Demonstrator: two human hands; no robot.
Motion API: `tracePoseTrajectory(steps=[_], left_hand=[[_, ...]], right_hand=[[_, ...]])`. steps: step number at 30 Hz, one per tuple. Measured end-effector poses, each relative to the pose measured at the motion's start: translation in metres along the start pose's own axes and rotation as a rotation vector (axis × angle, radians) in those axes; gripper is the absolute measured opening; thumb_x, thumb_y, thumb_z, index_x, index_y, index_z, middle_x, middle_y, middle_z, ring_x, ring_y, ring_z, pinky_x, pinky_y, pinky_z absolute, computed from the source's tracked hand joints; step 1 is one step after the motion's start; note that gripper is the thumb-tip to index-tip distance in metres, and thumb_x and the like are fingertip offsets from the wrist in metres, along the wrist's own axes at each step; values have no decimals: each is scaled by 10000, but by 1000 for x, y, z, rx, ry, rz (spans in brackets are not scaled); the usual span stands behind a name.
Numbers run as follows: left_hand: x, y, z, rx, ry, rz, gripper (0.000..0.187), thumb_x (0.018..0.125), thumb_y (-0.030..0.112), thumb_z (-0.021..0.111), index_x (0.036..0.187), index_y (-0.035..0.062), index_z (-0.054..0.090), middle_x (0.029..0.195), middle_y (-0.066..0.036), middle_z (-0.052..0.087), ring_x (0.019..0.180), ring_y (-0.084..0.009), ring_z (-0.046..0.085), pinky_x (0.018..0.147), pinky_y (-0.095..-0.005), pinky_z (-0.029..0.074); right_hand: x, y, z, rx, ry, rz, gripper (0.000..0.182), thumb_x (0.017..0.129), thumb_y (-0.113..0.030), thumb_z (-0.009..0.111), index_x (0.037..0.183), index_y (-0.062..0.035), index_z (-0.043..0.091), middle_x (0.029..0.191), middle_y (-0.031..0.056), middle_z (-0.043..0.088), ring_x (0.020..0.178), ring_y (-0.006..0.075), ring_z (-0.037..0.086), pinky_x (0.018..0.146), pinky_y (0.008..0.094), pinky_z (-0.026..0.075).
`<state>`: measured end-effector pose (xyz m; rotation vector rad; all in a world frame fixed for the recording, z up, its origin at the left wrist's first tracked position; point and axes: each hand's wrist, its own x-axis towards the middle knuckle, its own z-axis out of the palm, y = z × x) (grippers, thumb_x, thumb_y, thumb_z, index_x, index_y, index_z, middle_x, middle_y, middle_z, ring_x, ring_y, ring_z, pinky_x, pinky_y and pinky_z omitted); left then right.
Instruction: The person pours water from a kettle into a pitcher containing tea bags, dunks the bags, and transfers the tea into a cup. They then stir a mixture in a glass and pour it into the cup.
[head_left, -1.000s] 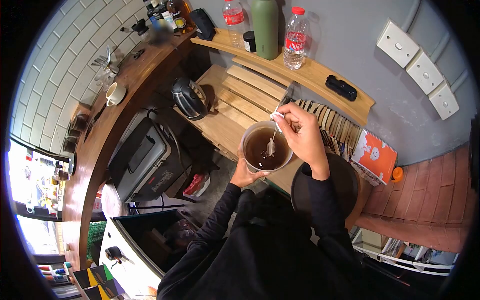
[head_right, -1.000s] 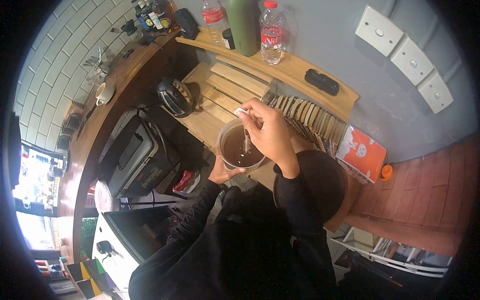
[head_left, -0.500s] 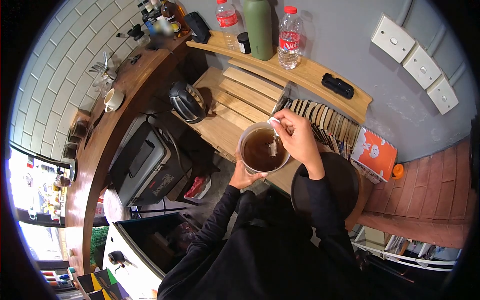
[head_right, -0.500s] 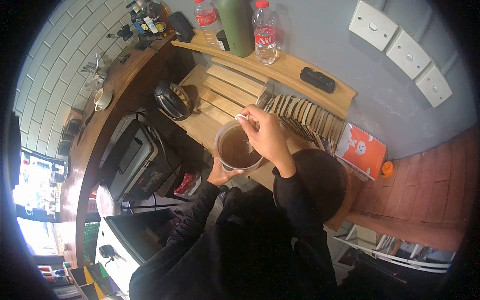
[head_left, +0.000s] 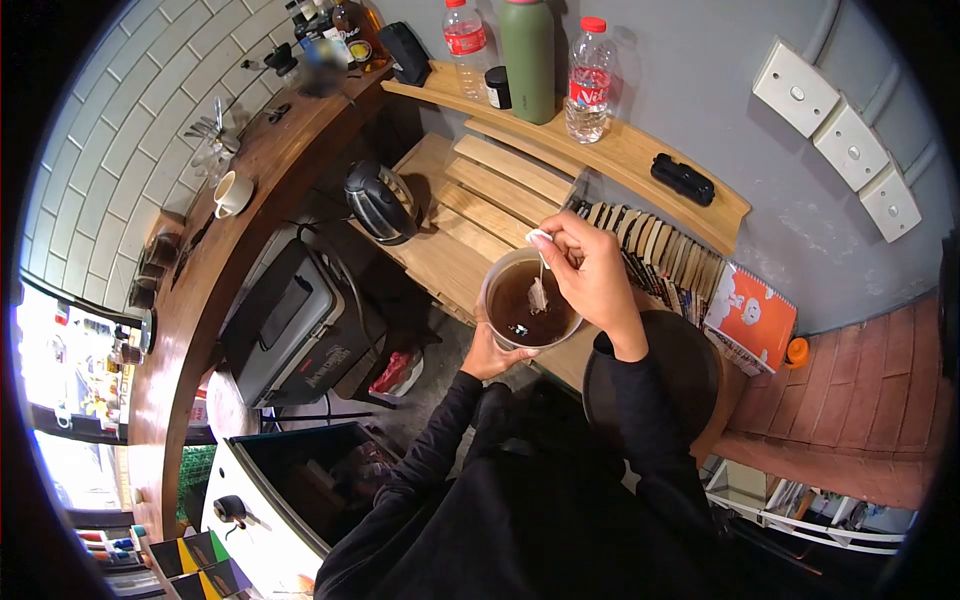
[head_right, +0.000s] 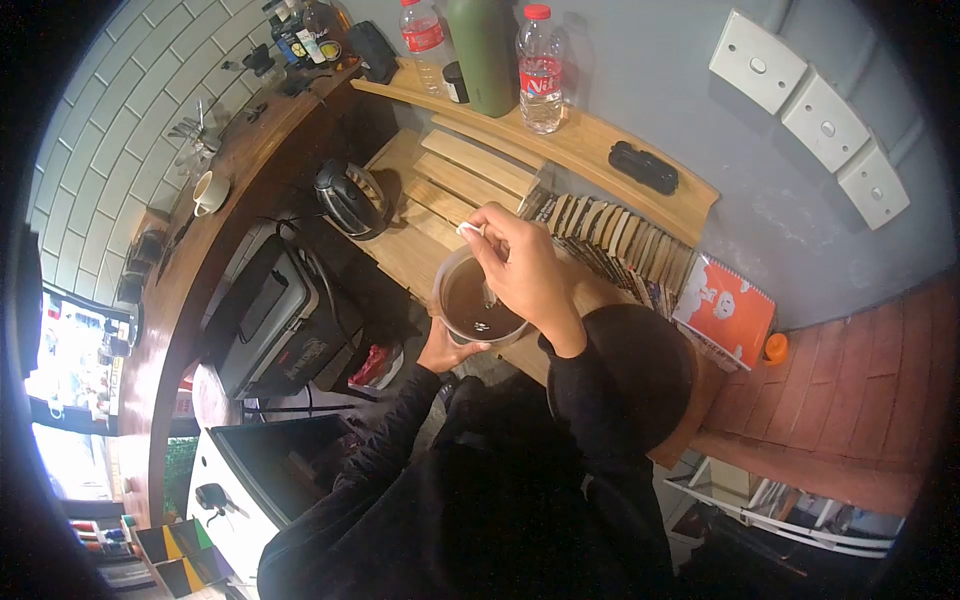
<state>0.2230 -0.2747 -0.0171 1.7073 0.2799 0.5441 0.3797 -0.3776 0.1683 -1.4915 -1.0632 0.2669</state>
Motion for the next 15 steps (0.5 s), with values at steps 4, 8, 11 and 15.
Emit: tracePoseTrajectory(steps=[4,8,11,15], left_hand=[[0,-3,-1,-4,-32,-4,1126,637,285,920,1440,-48,204,1402,-193,420,1309,-282,421,1113,-401,328],[-1,-5,0,2,23,3,1079,630,268,924,1415,-56,259,1363,-188,466,1283,-273,452,1104,-397,343],[-3,-9,-2,21,-10,-40,1100,632,258,923,1427,-51,228,1371,-187,456,1292,-272,442,1107,-398,338],[-2,-7,2,-13,23,-2,1139,632,248,923,1443,-44,177,1374,-185,450,1296,-270,438,1109,-398,336]], right_hand=[[2,1,-1,6,29,-54,101,919,-69,635,916,21,591,537,97,483,463,95,383,460,284,312],[0,11,3,-24,-21,-1,68,933,-23,627,921,35,595,581,-22,488,550,-7,373,484,204,287],[2,2,2,-11,-8,-41,68,931,-21,629,920,34,590,574,-21,469,546,-6,365,483,204,282],[2,-3,1,31,19,-45,71,928,-17,630,914,34,582,568,-24,443,545,-4,354,479,205,277]])
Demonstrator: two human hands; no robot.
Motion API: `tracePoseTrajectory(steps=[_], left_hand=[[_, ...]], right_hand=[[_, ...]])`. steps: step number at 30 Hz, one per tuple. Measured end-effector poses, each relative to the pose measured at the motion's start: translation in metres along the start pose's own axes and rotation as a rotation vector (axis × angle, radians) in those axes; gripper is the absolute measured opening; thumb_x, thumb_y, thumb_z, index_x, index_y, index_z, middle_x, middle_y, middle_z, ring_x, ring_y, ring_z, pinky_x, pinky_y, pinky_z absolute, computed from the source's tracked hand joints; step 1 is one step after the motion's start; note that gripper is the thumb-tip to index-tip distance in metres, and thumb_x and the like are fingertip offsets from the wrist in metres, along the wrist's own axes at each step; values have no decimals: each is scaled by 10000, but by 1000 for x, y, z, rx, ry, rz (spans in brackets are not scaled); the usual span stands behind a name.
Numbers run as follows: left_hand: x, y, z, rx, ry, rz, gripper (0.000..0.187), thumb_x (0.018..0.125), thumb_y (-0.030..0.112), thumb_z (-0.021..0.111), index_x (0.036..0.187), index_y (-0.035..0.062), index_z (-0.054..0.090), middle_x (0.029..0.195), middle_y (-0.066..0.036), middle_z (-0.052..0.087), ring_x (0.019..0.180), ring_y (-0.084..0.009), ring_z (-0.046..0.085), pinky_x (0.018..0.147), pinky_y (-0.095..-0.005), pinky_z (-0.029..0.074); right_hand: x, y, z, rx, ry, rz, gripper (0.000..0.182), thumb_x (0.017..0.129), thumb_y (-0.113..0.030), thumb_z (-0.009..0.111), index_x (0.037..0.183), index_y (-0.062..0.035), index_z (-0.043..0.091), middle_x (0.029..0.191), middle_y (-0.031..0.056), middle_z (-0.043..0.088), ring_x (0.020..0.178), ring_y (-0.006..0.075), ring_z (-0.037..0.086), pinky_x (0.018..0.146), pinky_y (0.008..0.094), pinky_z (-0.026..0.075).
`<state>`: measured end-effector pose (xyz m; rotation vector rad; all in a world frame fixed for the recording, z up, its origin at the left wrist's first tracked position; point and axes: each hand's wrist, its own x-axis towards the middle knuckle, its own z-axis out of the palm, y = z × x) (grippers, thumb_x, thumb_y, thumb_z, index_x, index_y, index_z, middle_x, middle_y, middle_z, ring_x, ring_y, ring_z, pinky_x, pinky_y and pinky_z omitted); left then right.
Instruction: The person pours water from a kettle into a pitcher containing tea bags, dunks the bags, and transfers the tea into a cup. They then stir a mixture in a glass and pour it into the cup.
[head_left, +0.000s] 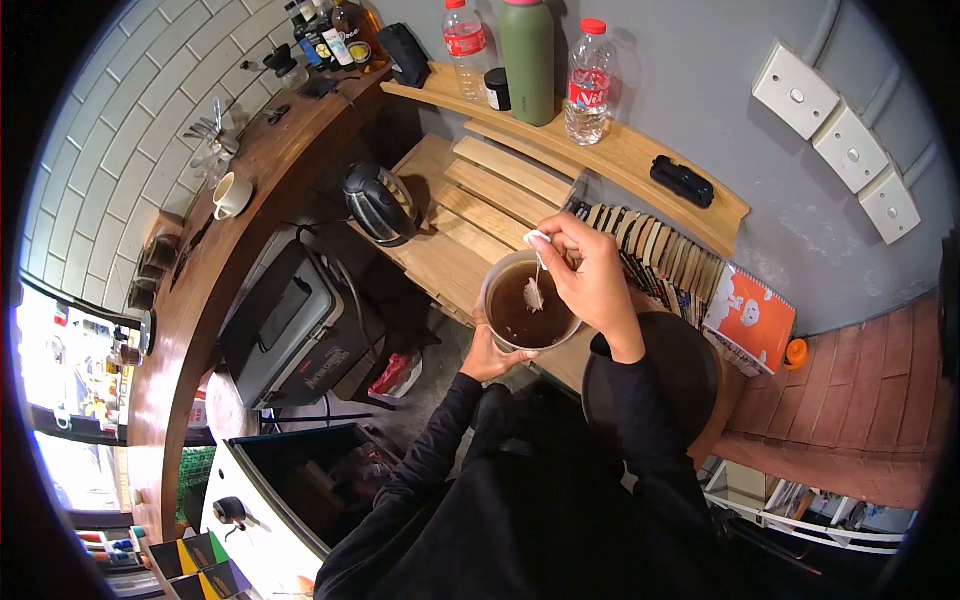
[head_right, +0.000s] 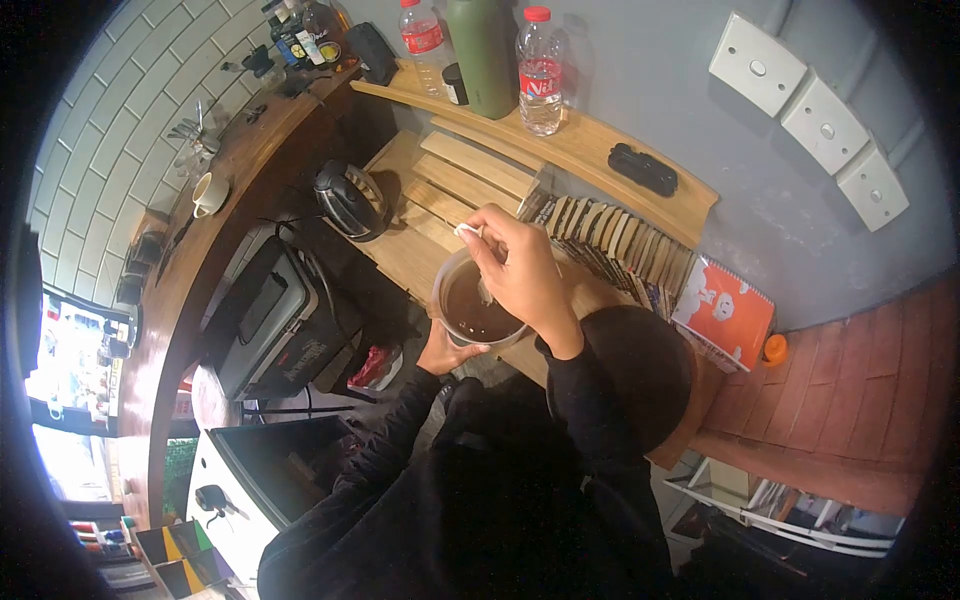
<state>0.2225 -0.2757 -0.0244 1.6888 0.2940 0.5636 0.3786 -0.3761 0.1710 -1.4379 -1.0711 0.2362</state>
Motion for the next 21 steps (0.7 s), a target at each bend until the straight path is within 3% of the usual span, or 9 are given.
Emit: tracePoseTrajectory(steps=[5,7,10,14,20,21], left_hand=[[-1,-11,-6,32,-20,-20,1158,646,246,915,1457,-34,138,1415,-183,398,1323,-272,404,1118,-403,319],[0,-12,-10,116,-119,-124,1180,644,253,917,1464,-29,117,1440,-180,362,1342,-273,378,1126,-405,305],[0,-9,-2,-37,-41,-27,1209,630,276,926,1470,-24,110,1443,-182,359,1347,-278,372,1127,-406,303],[-1,-7,-4,7,-24,-18,1225,627,292,927,1477,-16,99,1451,-183,350,1354,-283,365,1130,-409,299],[0,-6,-2,17,-8,1,1239,629,305,925,1485,-7,84,1457,-186,343,1362,-282,358,1135,-412,291],[1,-8,-4,19,-42,-18,1234,629,303,925,1483,-7,90,1455,-189,345,1362,-283,358,1135,-412,290]], right_hand=[[-1,9,2,-31,-25,10,68,928,-12,627,911,36,581,581,-32,449,537,-5,352,470,210,271],[-1,-2,0,-24,-21,14,68,928,-11,627,912,36,581,581,-31,447,535,-5,351,469,210,270],[2,-6,-2,-29,-6,-30,69,928,-11,627,912,38,579,582,-31,448,537,-6,353,470,209,272],[-3,21,5,-51,-43,30,62,931,-9,623,916,38,585,591,-25,483,544,-7,369,477,206,283],[3,-1,-2,-23,-30,7,61,932,-12,624,919,37,590,600,-24,503,555,-8,383,483,203,292],[2,2,-1,-31,-19,-5,80,926,-42,629,918,27,590,566,27,489,505,41,383,467,243,298]])
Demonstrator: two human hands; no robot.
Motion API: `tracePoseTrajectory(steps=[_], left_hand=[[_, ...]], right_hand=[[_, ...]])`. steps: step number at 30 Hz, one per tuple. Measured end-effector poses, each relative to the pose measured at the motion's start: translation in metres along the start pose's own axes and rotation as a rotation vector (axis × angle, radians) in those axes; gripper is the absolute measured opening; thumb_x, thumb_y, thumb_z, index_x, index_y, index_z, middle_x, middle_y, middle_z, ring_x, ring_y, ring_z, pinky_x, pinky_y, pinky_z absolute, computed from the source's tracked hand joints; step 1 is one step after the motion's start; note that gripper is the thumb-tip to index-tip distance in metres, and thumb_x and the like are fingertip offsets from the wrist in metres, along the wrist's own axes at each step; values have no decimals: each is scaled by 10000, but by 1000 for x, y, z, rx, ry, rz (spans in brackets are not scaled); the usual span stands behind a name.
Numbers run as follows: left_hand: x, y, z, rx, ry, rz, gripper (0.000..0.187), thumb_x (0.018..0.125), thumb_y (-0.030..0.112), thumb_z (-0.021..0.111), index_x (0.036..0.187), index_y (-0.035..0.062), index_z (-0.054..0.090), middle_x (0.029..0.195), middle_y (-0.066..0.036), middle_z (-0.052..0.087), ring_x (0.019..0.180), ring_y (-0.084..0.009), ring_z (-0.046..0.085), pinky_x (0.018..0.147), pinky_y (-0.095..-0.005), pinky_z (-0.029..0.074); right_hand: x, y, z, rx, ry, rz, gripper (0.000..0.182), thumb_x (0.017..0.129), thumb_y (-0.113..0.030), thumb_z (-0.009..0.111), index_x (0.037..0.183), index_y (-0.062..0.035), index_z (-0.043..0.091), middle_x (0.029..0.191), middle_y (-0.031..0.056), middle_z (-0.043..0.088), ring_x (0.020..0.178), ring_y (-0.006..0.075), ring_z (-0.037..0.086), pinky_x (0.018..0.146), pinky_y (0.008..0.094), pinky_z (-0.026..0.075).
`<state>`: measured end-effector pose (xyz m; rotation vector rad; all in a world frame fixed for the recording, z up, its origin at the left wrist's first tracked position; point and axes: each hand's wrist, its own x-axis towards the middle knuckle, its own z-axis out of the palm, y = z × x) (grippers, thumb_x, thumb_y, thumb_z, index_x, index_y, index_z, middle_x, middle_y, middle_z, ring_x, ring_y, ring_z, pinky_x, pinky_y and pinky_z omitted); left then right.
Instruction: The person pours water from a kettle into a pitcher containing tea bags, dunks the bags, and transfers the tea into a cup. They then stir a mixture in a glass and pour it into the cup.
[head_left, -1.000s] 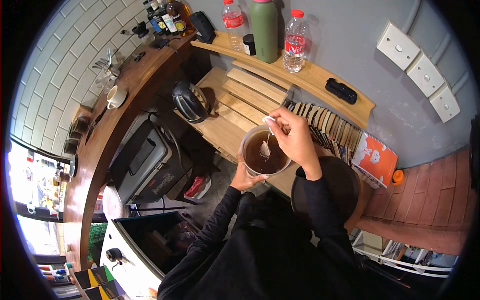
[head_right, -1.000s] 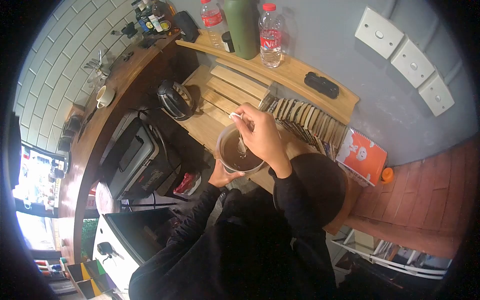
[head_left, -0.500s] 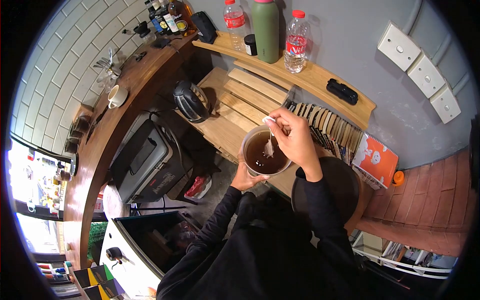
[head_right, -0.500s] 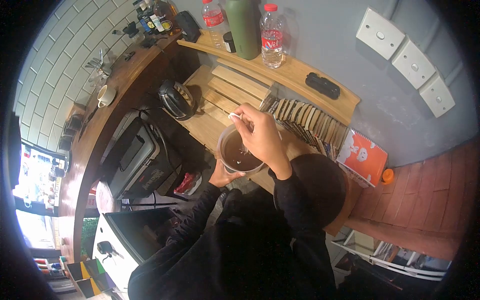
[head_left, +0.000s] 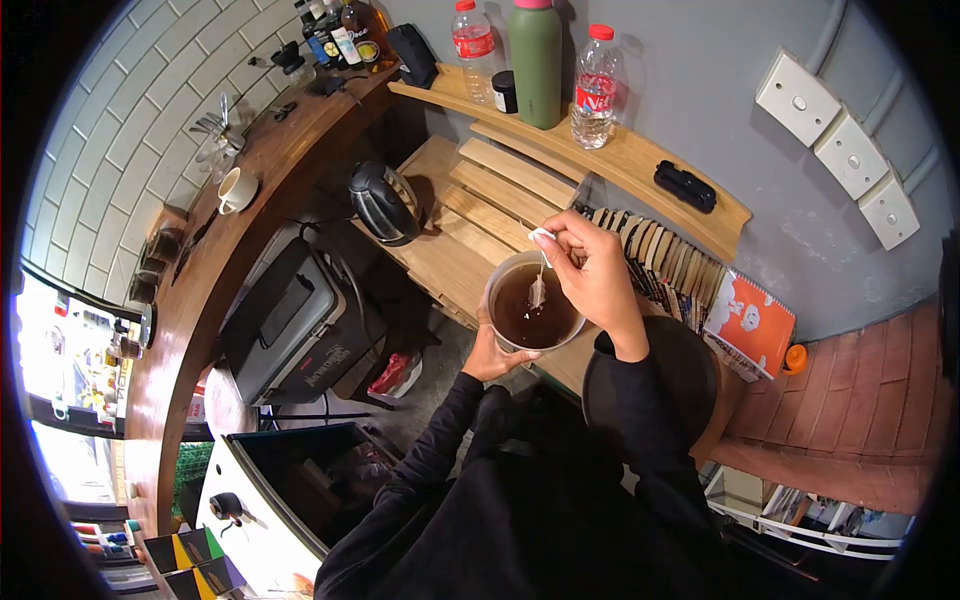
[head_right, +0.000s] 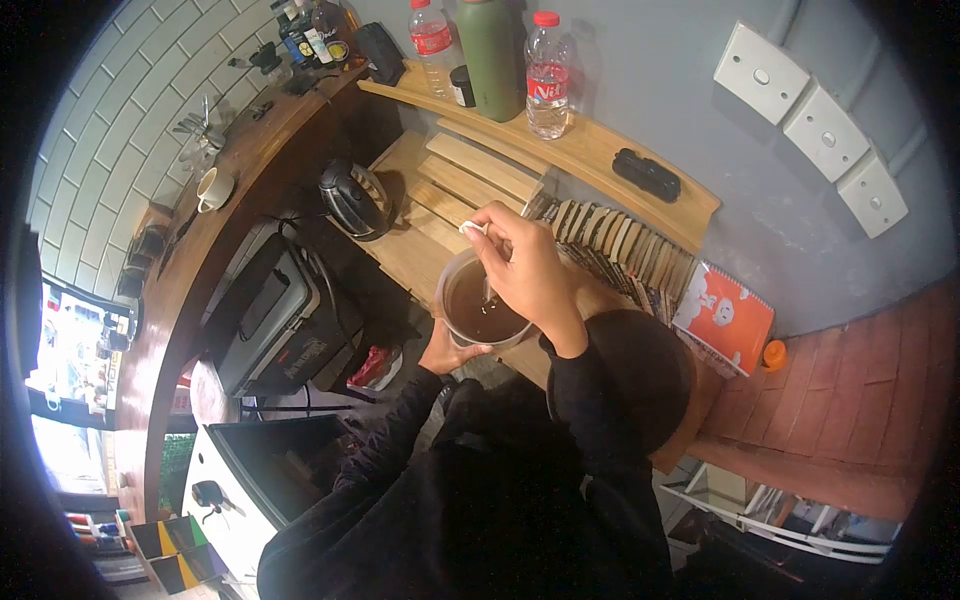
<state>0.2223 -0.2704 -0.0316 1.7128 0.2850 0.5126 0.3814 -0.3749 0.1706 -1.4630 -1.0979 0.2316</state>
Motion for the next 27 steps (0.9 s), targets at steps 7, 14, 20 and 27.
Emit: tracePoseTrajectory(steps=[7,14,20,27], left_hand=[[-1,6,1,42,26,14,1292,594,240,934,1490,34,25,1445,-221,347,1355,-300,362,1144,-397,282],[-1,4,1,-16,28,30,1230,631,307,923,1490,-6,100,1479,-188,306,1384,-285,322,1145,-415,267],[-1,14,1,94,20,37,1278,605,234,930,1483,-3,32,1431,-217,378,1341,-287,386,1133,-380,300],[3,10,1,8,-1,31,1288,600,233,932,1486,5,26,1452,-213,355,1354,-287,370,1142,-383,285]], right_hand=[[-5,17,5,-28,-60,75,65,932,-15,623,908,35,590,588,-25,478,549,-9,369,477,205,279],[-1,3,1,-7,-20,-6,64,931,-11,623,905,34,586,581,-28,474,544,-10,367,476,204,272],[-3,3,3,22,-29,55,49,930,-4,619,909,31,593,587,-38,486,539,-10,364,480,203,274],[-6,13,4,-35,-44,70,60,932,-8,618,900,32,587,586,-32,477,542,-12,353,475,208,263]])
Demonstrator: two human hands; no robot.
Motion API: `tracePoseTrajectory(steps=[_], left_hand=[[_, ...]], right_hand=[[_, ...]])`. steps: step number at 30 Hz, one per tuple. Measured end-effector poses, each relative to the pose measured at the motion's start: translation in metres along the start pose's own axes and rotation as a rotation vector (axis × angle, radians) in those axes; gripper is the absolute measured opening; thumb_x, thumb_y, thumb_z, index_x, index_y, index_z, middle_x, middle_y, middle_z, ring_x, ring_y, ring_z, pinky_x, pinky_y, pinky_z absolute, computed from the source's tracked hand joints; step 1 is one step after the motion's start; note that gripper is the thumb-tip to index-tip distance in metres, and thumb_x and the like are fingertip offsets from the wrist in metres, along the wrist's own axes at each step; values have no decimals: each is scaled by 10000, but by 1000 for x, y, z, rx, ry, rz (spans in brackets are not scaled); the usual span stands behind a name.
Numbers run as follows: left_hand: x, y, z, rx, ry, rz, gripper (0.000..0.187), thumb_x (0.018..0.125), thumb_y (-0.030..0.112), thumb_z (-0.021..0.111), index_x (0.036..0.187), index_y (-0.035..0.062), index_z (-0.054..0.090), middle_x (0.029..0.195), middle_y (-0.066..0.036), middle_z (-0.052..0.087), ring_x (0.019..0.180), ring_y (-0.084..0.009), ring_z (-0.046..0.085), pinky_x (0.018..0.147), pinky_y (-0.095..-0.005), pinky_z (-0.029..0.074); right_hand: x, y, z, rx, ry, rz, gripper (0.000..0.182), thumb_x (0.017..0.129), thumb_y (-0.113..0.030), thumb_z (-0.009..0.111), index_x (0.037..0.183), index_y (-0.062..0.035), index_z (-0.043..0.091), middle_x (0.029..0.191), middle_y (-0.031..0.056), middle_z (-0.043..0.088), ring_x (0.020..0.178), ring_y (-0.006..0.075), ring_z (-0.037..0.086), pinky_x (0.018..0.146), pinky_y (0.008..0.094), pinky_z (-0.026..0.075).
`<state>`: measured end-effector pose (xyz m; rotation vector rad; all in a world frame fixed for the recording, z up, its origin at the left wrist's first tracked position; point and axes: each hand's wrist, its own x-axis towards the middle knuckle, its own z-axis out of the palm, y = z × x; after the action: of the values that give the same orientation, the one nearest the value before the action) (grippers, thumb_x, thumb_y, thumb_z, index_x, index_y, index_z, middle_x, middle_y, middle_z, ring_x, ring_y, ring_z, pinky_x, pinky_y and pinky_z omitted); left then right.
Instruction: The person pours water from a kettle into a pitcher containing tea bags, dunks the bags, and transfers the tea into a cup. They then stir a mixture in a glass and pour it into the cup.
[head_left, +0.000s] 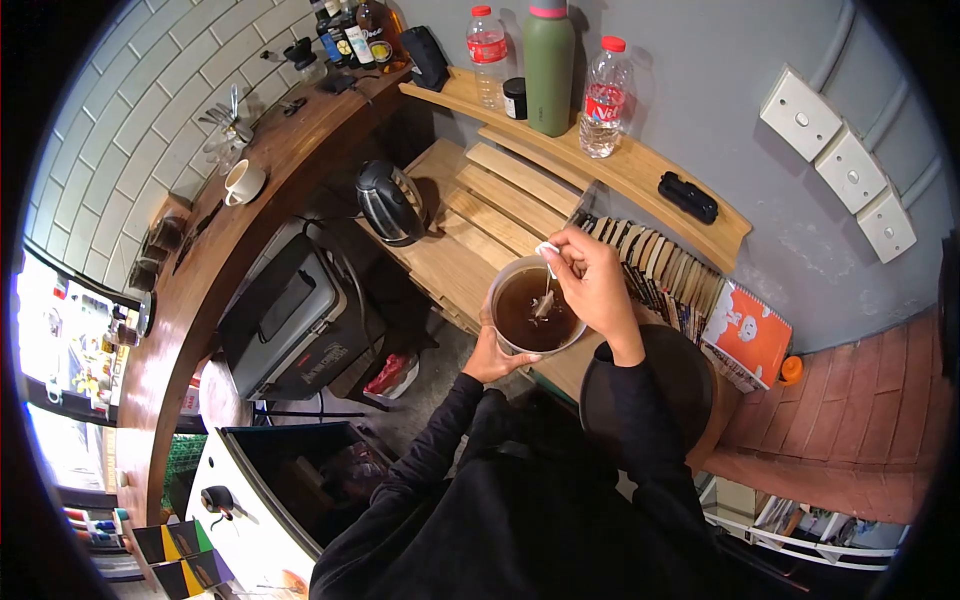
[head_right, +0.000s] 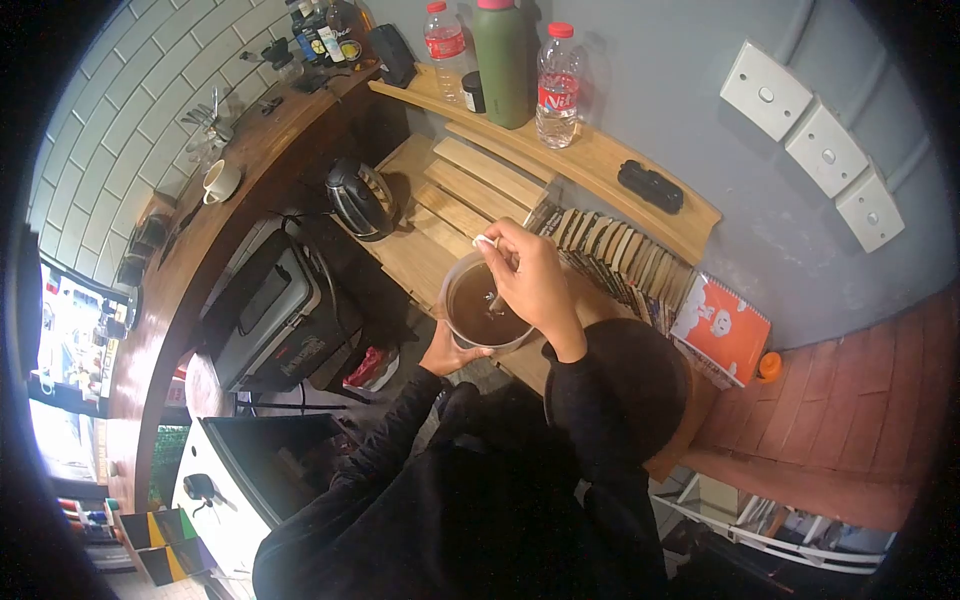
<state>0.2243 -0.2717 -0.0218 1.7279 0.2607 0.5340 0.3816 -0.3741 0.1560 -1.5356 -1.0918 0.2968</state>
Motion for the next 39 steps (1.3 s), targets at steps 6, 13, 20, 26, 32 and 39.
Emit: tracePoseTrajectory(steps=[6,13,20,26,32,39], left_hand=[[-2,1,1,-12,32,11,1237,632,352,916,1490,-3,98,1463,-184,334,1378,-287,337,1144,-415,270],[1,-1,0,-45,1,3,1328,576,243,944,1510,36,22,1476,-200,323,1384,-298,332,1158,-399,255],[-5,6,-10,169,66,68,1351,580,318,941,1528,27,23,1543,-223,209,1431,-323,259,1171,-417,233],[-35,11,-54,33,41,-321,974,751,235,839,1510,90,245,1433,-204,431,1338,-318,435,1095,-432,373],[-51,12,-148,-27,487,-131,344,945,65,599,1284,29,549,1009,-78,638,934,-130,619,825,-272,508],[-1,73,-332,-43,835,97,432,985,196,576,1350,42,402,859,-56,604,724,-116,613,617,-224,452]], right_hand=[[2,-19,-3,32,14,-28,75,935,-21,622,904,34,582,597,-29,491,554,-11,370,482,203,280],[-3,-2,0,-5,-19,-18,65,932,-8,620,899,32,582,591,-36,471,546,-13,357,475,200,270],[9,-24,-4,91,39,-78,82,925,-45,633,921,30,599,580,16,517,541,10,398,473,232,306],[8,-1,3,158,-4,97,89,935,-55,628,918,28,601,648,6,579,604,13,478,526,209,365],[15,-11,-2,83,103,84,107,940,-81,630,927,19,595,681,6,602,591,33,513,525,200,380],[13,0,15,94,254,156,97,949,-86,624,917,0,593,700,-19,579,566,22,456,497,187,326]])
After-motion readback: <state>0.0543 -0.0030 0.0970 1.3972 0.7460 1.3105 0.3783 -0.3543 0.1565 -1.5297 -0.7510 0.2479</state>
